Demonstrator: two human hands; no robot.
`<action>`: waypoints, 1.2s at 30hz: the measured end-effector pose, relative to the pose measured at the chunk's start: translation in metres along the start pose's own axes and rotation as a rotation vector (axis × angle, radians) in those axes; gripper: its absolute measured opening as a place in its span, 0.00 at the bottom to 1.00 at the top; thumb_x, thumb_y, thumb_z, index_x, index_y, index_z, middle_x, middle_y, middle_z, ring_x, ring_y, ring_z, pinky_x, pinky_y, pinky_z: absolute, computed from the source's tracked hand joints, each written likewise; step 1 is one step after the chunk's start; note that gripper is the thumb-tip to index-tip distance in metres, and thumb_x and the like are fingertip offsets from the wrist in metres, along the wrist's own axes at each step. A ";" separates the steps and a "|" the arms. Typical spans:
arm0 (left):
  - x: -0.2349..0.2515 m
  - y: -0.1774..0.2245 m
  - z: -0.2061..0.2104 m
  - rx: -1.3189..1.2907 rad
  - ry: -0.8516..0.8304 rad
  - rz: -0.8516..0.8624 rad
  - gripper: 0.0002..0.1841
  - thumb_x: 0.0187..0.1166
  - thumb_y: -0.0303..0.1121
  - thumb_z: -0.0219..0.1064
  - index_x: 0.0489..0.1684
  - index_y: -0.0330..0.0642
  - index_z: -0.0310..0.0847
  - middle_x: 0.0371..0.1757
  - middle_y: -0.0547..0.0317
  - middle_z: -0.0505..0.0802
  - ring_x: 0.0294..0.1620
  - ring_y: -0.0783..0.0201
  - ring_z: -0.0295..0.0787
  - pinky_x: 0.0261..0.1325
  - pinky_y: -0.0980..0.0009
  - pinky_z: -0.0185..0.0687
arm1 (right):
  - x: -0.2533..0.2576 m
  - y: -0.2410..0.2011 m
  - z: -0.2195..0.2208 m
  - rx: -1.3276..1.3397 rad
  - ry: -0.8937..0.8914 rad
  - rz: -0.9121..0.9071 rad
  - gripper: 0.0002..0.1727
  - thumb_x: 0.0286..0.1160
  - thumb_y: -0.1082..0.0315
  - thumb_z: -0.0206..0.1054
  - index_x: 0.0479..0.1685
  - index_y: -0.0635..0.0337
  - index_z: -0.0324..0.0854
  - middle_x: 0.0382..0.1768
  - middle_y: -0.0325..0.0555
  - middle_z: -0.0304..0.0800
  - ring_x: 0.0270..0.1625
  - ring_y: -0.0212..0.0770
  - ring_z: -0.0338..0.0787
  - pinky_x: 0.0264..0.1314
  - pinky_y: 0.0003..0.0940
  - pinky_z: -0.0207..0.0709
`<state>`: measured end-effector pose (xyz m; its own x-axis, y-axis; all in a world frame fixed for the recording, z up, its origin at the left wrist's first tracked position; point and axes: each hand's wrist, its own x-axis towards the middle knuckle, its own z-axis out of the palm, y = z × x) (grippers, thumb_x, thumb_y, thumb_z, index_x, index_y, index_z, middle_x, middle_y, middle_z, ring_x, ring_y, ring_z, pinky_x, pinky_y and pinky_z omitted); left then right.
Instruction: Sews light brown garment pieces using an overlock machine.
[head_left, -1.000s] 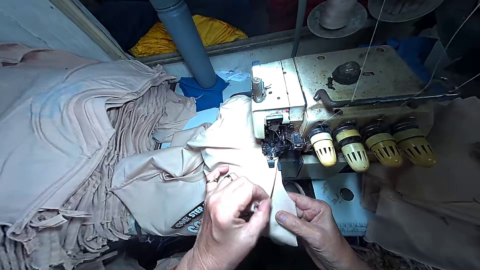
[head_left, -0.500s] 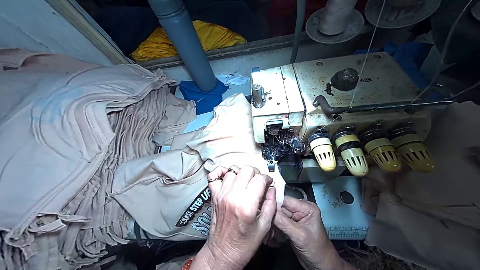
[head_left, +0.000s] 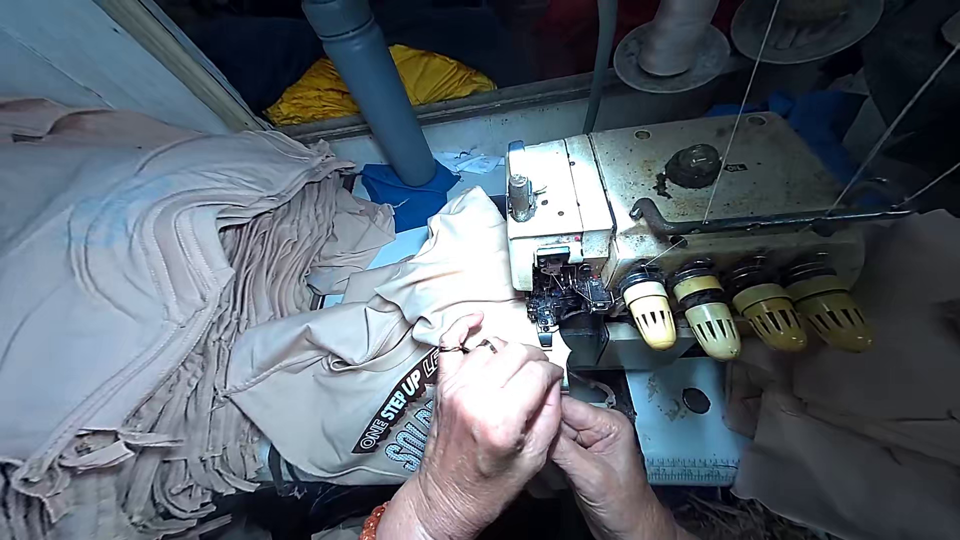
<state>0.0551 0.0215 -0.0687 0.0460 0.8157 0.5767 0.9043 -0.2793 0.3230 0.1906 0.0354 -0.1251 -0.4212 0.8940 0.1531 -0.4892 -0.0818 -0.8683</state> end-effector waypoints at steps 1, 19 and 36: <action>0.000 -0.001 -0.001 0.025 0.014 -0.027 0.07 0.76 0.36 0.69 0.34 0.50 0.95 0.41 0.67 0.95 0.43 0.70 0.90 0.75 0.46 0.68 | 0.000 -0.001 0.000 0.012 -0.002 0.016 0.08 0.73 0.80 0.66 0.41 0.68 0.91 0.30 0.38 0.95 0.34 0.25 0.93 0.40 0.23 0.89; 0.015 -0.010 0.008 0.178 0.066 0.008 0.10 0.70 0.36 0.69 0.18 0.49 0.84 0.24 0.66 0.85 0.26 0.68 0.79 0.43 0.62 0.71 | -0.001 -0.004 0.003 0.060 0.004 0.084 0.08 0.74 0.82 0.64 0.39 0.68 0.89 0.25 0.38 0.94 0.26 0.28 0.93 0.31 0.26 0.90; 0.005 -0.005 -0.006 0.056 0.021 -0.125 0.09 0.75 0.41 0.69 0.32 0.51 0.94 0.29 0.71 0.91 0.30 0.74 0.84 0.37 0.70 0.76 | 0.000 -0.006 0.002 0.051 -0.009 0.111 0.07 0.76 0.80 0.64 0.38 0.67 0.89 0.26 0.38 0.94 0.28 0.28 0.93 0.32 0.25 0.90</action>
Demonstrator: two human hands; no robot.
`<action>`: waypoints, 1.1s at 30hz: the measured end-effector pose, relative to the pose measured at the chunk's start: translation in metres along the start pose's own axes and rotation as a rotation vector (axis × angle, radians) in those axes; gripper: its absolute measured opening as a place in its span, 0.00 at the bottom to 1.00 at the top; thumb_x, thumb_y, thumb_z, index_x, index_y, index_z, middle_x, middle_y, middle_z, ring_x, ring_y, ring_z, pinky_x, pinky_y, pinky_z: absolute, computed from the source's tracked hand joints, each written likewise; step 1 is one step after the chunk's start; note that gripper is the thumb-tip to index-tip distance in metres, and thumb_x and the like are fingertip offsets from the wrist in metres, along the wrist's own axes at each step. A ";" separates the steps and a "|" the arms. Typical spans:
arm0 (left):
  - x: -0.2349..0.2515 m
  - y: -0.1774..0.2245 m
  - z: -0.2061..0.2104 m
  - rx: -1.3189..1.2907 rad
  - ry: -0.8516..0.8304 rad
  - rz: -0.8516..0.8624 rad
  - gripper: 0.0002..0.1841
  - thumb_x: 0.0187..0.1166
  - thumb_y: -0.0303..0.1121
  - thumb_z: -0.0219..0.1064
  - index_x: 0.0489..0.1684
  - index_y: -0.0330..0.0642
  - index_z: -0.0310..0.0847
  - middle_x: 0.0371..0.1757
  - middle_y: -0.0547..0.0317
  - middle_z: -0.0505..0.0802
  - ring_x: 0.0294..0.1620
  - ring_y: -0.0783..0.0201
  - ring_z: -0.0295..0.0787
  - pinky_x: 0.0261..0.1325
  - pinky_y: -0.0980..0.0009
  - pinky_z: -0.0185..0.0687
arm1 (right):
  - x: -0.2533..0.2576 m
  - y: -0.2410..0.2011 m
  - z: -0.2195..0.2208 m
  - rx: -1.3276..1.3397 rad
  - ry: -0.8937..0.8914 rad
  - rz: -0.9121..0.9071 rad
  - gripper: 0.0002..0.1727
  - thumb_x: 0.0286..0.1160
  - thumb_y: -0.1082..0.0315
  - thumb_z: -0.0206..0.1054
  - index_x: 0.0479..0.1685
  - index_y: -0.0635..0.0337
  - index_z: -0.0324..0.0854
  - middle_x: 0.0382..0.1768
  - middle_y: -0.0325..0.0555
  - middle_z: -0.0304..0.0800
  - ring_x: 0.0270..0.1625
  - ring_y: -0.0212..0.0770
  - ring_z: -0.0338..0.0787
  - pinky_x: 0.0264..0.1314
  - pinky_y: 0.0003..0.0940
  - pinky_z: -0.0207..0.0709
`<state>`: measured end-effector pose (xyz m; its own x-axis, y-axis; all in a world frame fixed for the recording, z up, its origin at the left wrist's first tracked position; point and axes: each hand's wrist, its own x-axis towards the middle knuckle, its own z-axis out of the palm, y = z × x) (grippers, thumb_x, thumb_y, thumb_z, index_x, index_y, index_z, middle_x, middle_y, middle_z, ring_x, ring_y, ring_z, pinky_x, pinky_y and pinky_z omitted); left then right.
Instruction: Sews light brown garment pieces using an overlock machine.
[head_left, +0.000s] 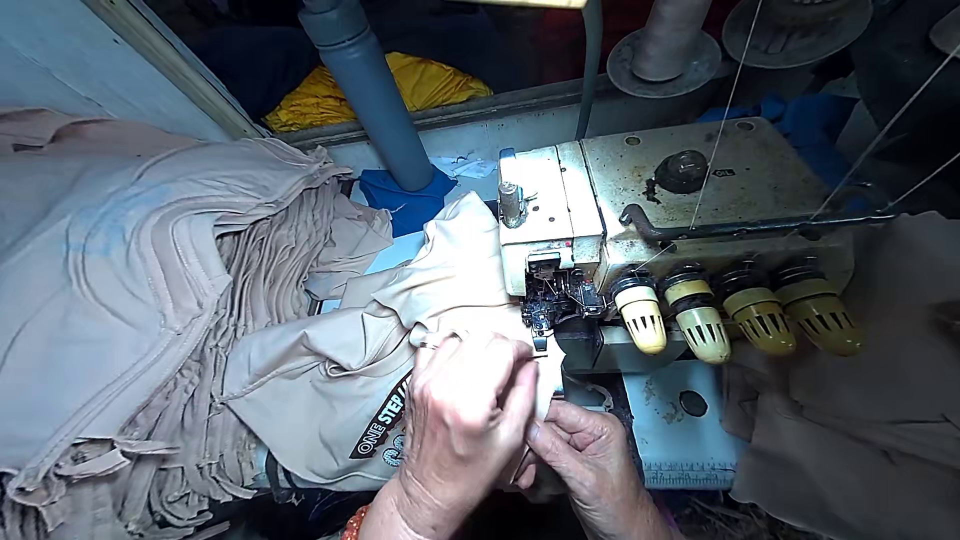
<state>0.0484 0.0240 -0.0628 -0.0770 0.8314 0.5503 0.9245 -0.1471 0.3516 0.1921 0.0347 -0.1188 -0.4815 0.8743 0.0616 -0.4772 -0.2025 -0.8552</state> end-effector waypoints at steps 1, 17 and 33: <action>0.002 -0.002 0.000 0.063 -0.013 -0.009 0.10 0.75 0.42 0.68 0.35 0.52 0.96 0.33 0.71 0.91 0.32 0.72 0.83 0.38 0.68 0.75 | 0.000 -0.001 0.001 0.010 0.002 0.020 0.07 0.77 0.80 0.63 0.37 0.67 0.88 0.25 0.38 0.94 0.26 0.29 0.93 0.31 0.25 0.90; 0.018 -0.021 0.006 0.119 -0.069 0.278 0.10 0.80 0.31 0.61 0.30 0.43 0.88 0.38 0.57 0.91 0.41 0.59 0.86 0.53 0.55 0.71 | 0.001 -0.004 0.002 0.024 0.004 0.080 0.08 0.76 0.80 0.63 0.35 0.65 0.88 0.24 0.39 0.94 0.25 0.29 0.93 0.29 0.25 0.89; 0.015 -0.011 0.014 0.046 -0.032 0.021 0.13 0.82 0.38 0.61 0.27 0.49 0.85 0.26 0.69 0.83 0.31 0.69 0.80 0.51 0.61 0.70 | 0.001 -0.004 0.002 0.052 0.002 0.099 0.08 0.77 0.81 0.63 0.35 0.65 0.88 0.25 0.39 0.94 0.25 0.29 0.93 0.29 0.25 0.89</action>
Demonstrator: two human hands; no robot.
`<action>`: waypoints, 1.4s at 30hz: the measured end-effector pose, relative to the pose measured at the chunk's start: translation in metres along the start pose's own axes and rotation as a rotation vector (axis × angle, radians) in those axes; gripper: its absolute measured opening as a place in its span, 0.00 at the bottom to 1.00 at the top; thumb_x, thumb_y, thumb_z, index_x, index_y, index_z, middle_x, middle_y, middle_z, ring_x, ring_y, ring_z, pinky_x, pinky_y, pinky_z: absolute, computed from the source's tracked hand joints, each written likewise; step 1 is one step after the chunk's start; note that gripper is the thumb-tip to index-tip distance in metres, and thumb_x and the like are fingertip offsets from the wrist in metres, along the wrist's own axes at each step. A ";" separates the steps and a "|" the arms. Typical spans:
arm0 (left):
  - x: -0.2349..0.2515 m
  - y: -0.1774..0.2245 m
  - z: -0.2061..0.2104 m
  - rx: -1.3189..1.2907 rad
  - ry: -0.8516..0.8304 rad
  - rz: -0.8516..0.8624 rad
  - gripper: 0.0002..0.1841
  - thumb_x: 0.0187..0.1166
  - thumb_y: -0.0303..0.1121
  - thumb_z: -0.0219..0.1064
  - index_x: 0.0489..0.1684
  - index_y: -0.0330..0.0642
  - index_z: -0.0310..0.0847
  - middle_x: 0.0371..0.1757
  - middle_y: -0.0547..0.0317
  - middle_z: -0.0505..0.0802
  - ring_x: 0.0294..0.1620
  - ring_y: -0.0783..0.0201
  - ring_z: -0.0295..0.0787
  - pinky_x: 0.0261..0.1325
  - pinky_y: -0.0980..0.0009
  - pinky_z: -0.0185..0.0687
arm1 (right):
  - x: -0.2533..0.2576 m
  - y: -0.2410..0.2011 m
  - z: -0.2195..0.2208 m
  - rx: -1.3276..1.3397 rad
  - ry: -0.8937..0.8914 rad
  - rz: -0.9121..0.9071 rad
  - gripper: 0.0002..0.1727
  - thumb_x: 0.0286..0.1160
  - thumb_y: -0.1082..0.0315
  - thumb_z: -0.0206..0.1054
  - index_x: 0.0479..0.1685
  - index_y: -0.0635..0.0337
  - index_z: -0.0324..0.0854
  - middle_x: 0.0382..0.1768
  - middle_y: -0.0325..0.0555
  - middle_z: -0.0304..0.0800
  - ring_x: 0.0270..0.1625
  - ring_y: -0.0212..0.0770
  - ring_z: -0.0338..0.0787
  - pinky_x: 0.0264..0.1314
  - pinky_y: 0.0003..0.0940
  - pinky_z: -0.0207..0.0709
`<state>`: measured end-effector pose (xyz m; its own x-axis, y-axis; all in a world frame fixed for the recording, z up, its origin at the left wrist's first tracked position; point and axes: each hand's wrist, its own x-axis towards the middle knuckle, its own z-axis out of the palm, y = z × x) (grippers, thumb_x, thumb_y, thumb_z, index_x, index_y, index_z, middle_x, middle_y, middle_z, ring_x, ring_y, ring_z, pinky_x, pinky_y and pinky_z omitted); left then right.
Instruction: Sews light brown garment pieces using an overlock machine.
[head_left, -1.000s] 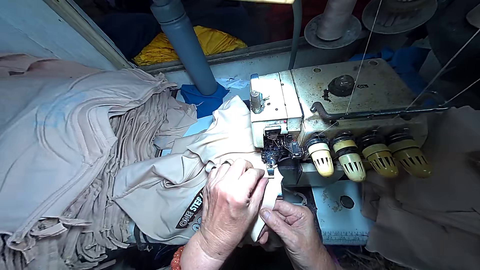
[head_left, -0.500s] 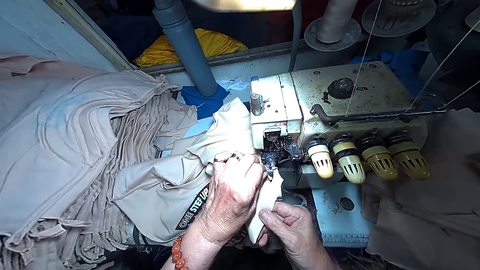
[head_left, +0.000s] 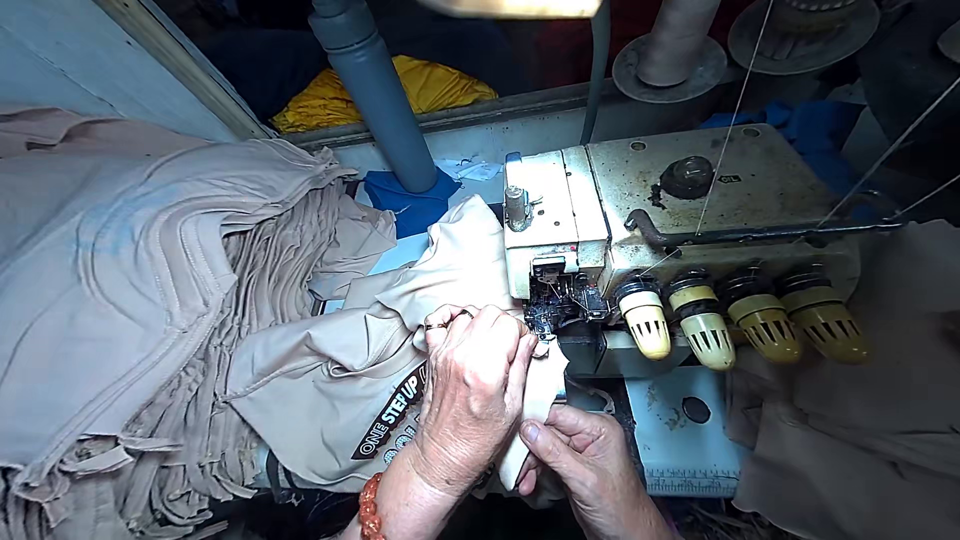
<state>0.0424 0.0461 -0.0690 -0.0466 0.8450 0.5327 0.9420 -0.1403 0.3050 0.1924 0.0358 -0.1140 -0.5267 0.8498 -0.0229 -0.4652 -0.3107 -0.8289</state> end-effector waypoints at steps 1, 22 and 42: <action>-0.001 0.001 0.001 0.004 0.022 -0.001 0.11 0.80 0.37 0.63 0.29 0.48 0.86 0.26 0.68 0.84 0.32 0.69 0.81 0.52 0.59 0.70 | 0.000 -0.001 0.000 0.006 -0.001 0.005 0.08 0.77 0.81 0.63 0.36 0.66 0.88 0.25 0.40 0.94 0.25 0.29 0.93 0.29 0.25 0.89; -0.014 0.007 -0.007 -0.037 0.124 0.148 0.09 0.73 0.34 0.67 0.25 0.49 0.92 0.35 0.65 0.93 0.42 0.68 0.86 0.69 0.48 0.63 | 0.000 0.002 -0.002 -0.012 -0.024 -0.041 0.08 0.78 0.80 0.63 0.38 0.65 0.89 0.27 0.37 0.94 0.26 0.27 0.92 0.30 0.25 0.88; -0.003 -0.013 0.001 0.019 0.042 0.016 0.10 0.73 0.37 0.68 0.33 0.50 0.98 0.48 0.65 0.97 0.51 0.64 0.93 0.73 0.47 0.75 | 0.002 0.000 0.023 -0.166 -0.073 -0.059 0.07 0.76 0.82 0.61 0.43 0.72 0.84 0.28 0.40 0.95 0.28 0.30 0.94 0.31 0.25 0.90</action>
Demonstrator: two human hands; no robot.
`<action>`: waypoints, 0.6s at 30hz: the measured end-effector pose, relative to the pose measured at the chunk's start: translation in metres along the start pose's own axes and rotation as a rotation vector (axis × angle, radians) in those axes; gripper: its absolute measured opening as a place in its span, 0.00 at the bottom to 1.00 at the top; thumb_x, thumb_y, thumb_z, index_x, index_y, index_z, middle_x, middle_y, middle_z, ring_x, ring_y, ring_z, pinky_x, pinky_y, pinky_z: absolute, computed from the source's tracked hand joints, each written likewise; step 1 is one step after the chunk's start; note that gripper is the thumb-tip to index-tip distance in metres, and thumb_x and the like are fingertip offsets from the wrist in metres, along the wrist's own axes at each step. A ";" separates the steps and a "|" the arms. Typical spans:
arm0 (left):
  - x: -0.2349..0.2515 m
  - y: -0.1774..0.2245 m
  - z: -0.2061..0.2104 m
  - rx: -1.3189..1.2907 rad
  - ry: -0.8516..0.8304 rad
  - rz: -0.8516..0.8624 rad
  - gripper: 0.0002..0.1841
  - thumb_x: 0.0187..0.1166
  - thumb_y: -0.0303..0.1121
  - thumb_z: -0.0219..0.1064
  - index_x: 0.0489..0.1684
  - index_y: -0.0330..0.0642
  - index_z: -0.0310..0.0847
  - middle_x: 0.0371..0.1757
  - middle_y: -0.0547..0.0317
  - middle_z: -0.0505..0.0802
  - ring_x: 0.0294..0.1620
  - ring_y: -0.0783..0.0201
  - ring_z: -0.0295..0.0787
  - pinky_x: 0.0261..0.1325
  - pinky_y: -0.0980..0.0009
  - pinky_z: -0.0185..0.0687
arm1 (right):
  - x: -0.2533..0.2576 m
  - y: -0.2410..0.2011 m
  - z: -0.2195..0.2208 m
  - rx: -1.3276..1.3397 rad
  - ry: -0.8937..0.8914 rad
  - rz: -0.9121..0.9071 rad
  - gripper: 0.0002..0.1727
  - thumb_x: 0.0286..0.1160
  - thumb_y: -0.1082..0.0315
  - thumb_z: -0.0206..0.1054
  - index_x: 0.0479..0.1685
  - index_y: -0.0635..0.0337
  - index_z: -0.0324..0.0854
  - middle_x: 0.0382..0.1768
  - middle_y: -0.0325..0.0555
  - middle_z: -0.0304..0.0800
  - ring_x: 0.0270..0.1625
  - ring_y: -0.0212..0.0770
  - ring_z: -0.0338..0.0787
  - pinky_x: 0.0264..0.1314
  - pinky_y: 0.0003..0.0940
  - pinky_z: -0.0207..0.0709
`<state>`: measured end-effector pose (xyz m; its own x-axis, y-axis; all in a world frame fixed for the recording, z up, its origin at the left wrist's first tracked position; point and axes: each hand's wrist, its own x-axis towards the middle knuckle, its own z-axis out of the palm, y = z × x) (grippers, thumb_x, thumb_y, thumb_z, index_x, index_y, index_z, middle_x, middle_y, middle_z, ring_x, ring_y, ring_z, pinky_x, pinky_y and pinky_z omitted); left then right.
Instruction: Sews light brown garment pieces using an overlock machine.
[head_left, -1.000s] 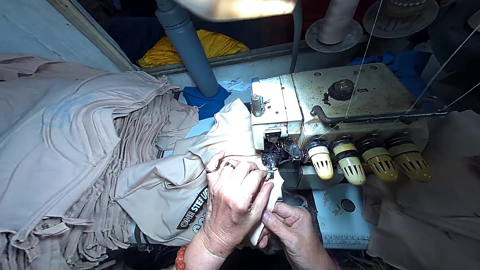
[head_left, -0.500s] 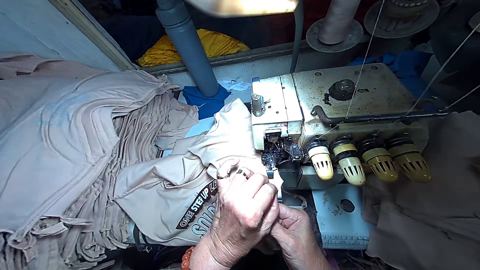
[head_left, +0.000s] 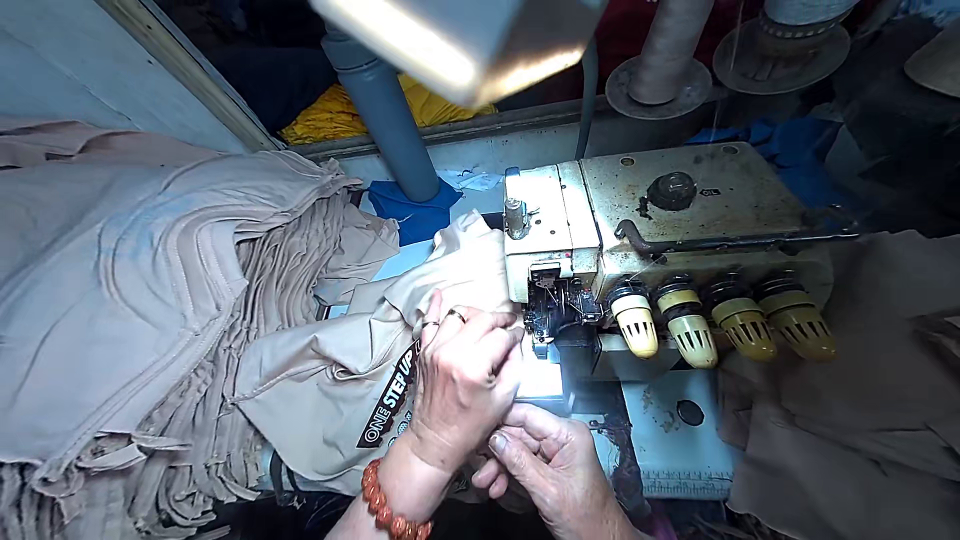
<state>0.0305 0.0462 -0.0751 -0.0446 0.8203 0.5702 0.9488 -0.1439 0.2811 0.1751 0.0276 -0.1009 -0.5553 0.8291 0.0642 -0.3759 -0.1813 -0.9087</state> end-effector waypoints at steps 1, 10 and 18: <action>0.003 -0.002 0.001 0.003 0.002 -0.058 0.09 0.72 0.37 0.68 0.31 0.51 0.97 0.48 0.65 0.96 0.50 0.65 0.90 0.61 0.58 0.80 | 0.001 -0.002 0.000 -0.008 -0.017 0.011 0.07 0.76 0.82 0.61 0.44 0.72 0.84 0.29 0.41 0.95 0.28 0.30 0.94 0.31 0.25 0.90; -0.055 0.026 -0.045 -0.260 -0.115 -0.234 0.07 0.70 0.27 0.64 0.32 0.40 0.91 0.34 0.59 0.92 0.35 0.75 0.87 0.40 0.81 0.83 | 0.008 0.003 -0.036 -0.533 -0.207 -0.422 0.24 0.94 0.60 0.51 0.70 0.72 0.79 0.51 0.50 0.96 0.52 0.32 0.95 0.57 0.27 0.89; -0.059 -0.020 -0.053 -0.079 -0.193 -0.193 0.26 0.74 0.41 0.65 0.74 0.47 0.84 0.68 0.62 0.92 0.64 0.69 0.91 0.61 0.66 0.89 | -0.012 -0.028 -0.112 -0.599 0.256 -0.297 0.06 0.73 0.67 0.70 0.38 0.53 0.93 0.27 0.25 0.93 0.28 0.16 0.87 0.33 0.12 0.81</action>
<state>-0.0027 -0.0288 -0.0742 -0.1550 0.9257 0.3450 0.9007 -0.0111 0.4344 0.2757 0.0816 -0.1221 -0.2731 0.9100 0.3120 0.0285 0.3319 -0.9429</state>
